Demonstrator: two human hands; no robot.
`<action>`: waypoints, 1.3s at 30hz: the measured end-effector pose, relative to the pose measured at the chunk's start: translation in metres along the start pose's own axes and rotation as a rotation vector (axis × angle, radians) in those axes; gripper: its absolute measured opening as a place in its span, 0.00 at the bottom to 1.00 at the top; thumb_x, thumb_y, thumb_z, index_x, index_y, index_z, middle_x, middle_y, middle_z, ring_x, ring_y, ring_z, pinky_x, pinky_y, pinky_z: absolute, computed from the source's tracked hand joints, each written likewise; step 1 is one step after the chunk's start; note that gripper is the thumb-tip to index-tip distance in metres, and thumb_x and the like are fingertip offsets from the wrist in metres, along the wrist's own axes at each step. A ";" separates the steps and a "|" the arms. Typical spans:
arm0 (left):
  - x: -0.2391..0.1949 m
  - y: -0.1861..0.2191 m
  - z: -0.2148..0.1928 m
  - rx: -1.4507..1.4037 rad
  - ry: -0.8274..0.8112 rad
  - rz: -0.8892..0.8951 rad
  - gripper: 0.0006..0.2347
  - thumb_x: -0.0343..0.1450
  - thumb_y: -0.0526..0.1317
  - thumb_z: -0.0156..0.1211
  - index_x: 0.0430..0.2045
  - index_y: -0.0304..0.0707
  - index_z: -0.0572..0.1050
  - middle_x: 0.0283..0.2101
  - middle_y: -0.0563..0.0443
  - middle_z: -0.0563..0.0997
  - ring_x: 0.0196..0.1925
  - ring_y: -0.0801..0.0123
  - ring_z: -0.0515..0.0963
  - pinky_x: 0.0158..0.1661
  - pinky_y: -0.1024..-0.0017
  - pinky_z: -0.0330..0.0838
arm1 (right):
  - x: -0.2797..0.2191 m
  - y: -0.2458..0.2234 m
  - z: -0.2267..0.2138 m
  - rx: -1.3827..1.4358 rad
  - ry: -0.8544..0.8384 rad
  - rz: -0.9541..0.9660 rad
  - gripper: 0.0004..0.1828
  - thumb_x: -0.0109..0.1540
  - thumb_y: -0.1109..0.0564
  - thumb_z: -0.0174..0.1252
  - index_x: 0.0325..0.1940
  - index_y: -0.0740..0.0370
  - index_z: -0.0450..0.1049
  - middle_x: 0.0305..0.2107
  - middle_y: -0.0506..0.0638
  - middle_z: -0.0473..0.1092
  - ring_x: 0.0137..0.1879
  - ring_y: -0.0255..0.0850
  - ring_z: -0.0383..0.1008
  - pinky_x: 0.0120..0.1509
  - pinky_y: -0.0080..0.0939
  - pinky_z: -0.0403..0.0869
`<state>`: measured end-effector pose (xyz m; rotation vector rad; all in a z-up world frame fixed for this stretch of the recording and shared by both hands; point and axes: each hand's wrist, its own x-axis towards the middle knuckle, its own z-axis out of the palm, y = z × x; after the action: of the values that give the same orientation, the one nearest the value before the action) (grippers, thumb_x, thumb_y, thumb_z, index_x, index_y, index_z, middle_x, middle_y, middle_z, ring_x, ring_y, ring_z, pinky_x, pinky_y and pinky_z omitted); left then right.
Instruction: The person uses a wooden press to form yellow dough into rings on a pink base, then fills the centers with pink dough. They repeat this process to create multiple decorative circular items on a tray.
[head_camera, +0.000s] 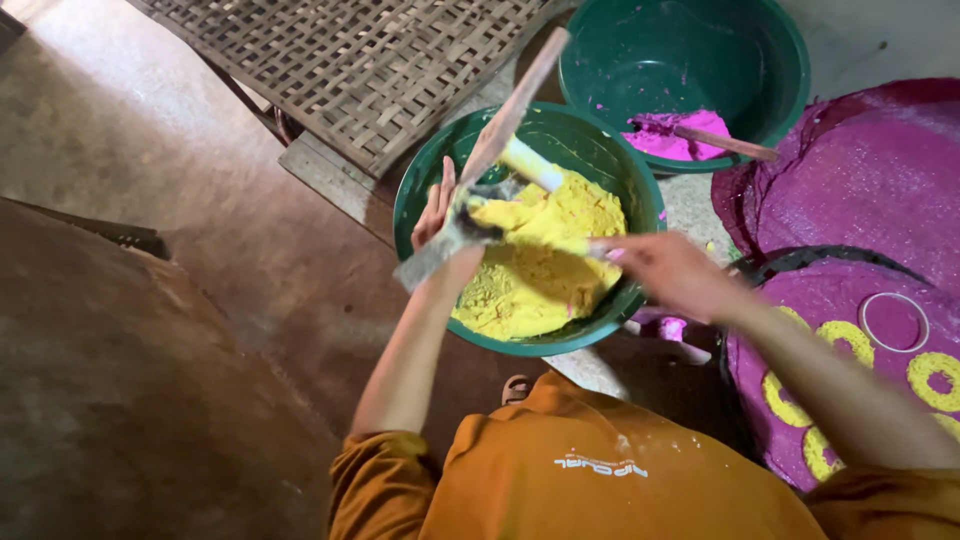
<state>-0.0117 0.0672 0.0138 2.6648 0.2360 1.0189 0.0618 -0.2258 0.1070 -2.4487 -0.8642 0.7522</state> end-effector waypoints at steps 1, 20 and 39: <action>0.001 0.004 -0.004 -0.087 -0.053 -0.053 0.28 0.67 0.45 0.70 0.62 0.36 0.70 0.64 0.41 0.70 0.48 0.59 0.79 0.43 0.68 0.75 | 0.003 0.002 -0.029 -0.068 -0.067 -0.014 0.23 0.69 0.41 0.46 0.65 0.44 0.75 0.20 0.53 0.72 0.28 0.37 0.71 0.39 0.42 0.74; -0.020 0.000 -0.029 -0.441 -0.223 -0.007 0.26 0.64 0.45 0.69 0.57 0.38 0.73 0.60 0.45 0.78 0.59 0.58 0.78 0.56 0.64 0.73 | -0.037 -0.116 -0.067 -1.080 -0.012 -0.324 0.09 0.58 0.61 0.54 0.43 0.58 0.71 0.36 0.50 0.72 0.37 0.45 0.79 0.34 0.45 0.79; -0.013 0.024 -0.045 -0.441 -0.240 -0.031 0.31 0.59 0.43 0.76 0.57 0.39 0.72 0.56 0.45 0.79 0.53 0.53 0.80 0.50 0.62 0.74 | -0.006 -0.129 -0.025 -1.094 0.171 -0.556 0.07 0.59 0.58 0.56 0.40 0.60 0.74 0.31 0.53 0.75 0.34 0.45 0.81 0.31 0.42 0.78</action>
<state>-0.0508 0.0504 0.0454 2.3387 -0.0005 0.6414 0.0169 -0.1434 0.1999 -2.7496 -2.1599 -0.2365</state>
